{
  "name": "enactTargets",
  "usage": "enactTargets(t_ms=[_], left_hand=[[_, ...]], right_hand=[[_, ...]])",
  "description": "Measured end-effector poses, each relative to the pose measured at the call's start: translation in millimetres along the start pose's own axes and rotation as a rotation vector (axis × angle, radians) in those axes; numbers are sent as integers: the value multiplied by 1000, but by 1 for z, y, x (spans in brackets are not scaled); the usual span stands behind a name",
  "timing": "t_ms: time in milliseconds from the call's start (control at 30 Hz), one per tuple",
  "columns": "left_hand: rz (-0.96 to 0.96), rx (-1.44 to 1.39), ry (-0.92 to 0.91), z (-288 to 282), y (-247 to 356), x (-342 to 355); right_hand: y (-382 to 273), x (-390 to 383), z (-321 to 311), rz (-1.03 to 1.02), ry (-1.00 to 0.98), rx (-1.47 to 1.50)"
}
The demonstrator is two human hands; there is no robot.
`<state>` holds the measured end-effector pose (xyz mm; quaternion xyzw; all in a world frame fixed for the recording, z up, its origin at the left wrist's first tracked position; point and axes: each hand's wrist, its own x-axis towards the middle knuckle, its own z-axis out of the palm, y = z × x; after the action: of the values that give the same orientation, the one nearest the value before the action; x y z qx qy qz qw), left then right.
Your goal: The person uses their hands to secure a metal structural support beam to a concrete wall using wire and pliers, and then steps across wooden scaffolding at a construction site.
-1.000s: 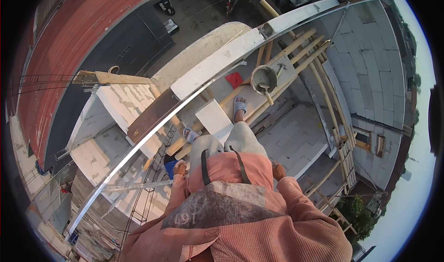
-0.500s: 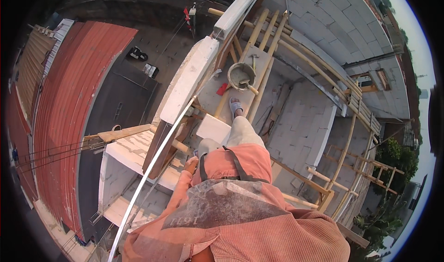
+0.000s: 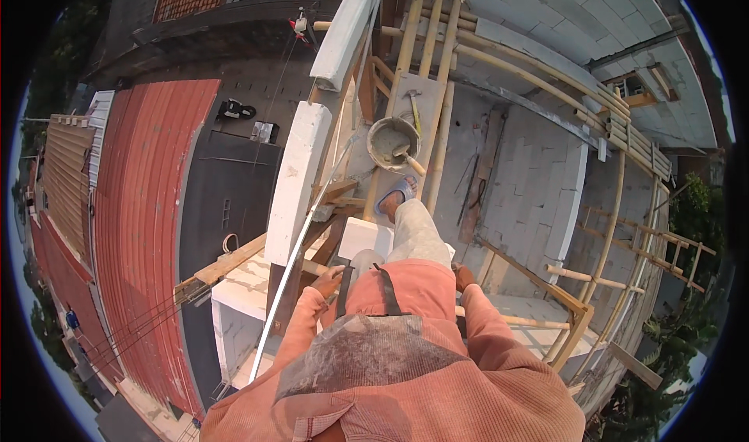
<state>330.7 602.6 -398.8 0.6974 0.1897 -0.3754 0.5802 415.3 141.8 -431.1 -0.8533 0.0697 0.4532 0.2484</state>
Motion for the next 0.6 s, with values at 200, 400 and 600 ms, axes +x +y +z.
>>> enactTargets(t_ms=[200,400,600], left_hand=[[54,246,-10,-75,157,80],[75,287,317,-109,260,129],[-147,464,408,-127,244,143]], right_hand=[[-51,28,-99,143,156,530],[-61,-9,-134,246,195,892],[-31,-54,-93,379,191,891]])
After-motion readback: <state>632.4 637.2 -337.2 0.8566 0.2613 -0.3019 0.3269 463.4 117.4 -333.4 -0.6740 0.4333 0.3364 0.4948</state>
